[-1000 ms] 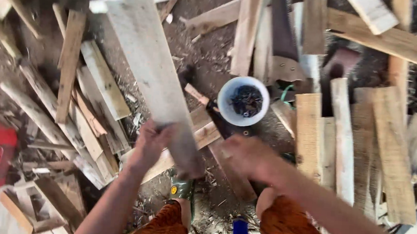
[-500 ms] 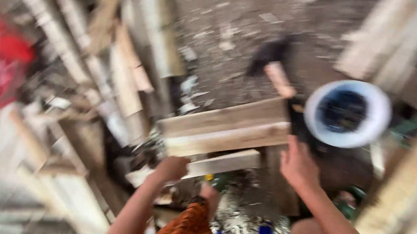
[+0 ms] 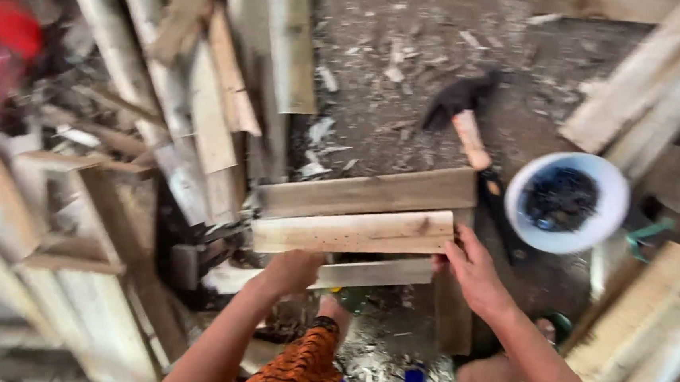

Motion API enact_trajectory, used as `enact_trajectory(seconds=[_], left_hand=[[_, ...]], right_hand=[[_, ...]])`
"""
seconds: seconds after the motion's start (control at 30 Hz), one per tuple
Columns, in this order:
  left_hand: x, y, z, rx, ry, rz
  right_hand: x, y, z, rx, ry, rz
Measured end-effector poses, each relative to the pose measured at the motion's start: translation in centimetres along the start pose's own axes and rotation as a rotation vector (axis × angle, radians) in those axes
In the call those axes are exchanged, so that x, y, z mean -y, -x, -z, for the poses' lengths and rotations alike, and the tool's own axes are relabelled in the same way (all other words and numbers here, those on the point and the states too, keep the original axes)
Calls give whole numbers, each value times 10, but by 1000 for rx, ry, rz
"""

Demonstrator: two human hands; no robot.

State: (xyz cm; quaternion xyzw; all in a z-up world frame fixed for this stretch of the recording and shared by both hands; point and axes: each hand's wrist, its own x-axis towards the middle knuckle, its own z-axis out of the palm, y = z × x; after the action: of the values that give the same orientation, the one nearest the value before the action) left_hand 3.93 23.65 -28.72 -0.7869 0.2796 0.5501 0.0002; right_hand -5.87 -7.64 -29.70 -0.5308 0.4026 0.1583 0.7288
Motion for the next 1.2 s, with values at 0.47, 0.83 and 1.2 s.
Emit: enact_trajectory(seconds=[0.47, 0.83, 1.2], left_hand=[[-39, -51, 69, 20, 80, -76], [-20, 7, -19, -1201, 386, 247], [22, 3, -15, -841, 1164, 706]], right_hand=[[-100, 95, 144, 981, 1695, -85], [62, 59, 144, -25, 1384, -294], [-63, -35, 45, -347, 1085, 384]])
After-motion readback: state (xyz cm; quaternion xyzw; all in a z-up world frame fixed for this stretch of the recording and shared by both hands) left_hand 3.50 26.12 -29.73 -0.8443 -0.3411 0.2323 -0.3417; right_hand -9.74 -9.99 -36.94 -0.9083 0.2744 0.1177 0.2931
